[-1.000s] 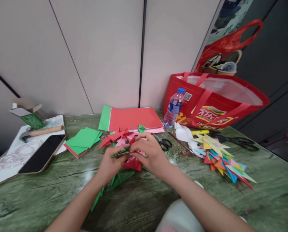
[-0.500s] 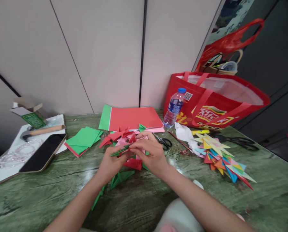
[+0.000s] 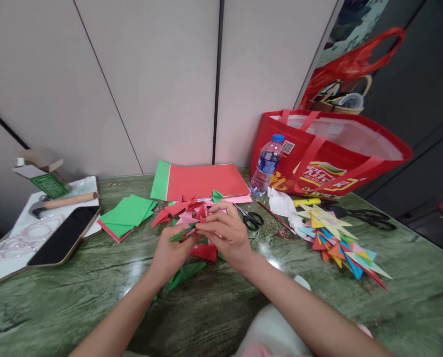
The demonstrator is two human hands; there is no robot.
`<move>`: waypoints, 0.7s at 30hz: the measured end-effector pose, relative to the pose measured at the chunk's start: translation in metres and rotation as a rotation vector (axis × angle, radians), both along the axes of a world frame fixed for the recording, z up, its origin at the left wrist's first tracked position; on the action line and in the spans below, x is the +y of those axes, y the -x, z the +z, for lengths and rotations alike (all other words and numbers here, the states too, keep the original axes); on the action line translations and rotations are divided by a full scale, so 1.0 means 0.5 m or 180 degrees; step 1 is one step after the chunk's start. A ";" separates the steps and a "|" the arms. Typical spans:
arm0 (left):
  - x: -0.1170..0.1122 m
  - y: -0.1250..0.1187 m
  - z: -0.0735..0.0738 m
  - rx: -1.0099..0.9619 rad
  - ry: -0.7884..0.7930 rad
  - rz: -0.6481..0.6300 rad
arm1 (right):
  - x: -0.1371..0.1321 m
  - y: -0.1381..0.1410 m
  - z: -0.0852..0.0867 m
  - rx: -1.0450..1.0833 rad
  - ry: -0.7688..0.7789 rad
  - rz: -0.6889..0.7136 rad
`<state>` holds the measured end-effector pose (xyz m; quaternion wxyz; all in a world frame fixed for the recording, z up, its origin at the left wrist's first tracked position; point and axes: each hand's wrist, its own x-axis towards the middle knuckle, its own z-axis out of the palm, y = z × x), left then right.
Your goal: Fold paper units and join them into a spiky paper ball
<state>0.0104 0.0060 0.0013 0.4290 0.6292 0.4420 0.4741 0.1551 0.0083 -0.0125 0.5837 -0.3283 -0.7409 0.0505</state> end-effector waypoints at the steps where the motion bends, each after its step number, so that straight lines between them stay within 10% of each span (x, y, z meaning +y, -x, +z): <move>1: 0.000 0.001 -0.001 0.0051 -0.0077 0.0021 | 0.000 0.001 0.000 -0.0007 0.0030 -0.0010; 21: -0.003 0.005 -0.004 0.0408 -0.0330 -0.0155 | 0.014 -0.011 -0.002 -0.0167 0.0336 -0.0099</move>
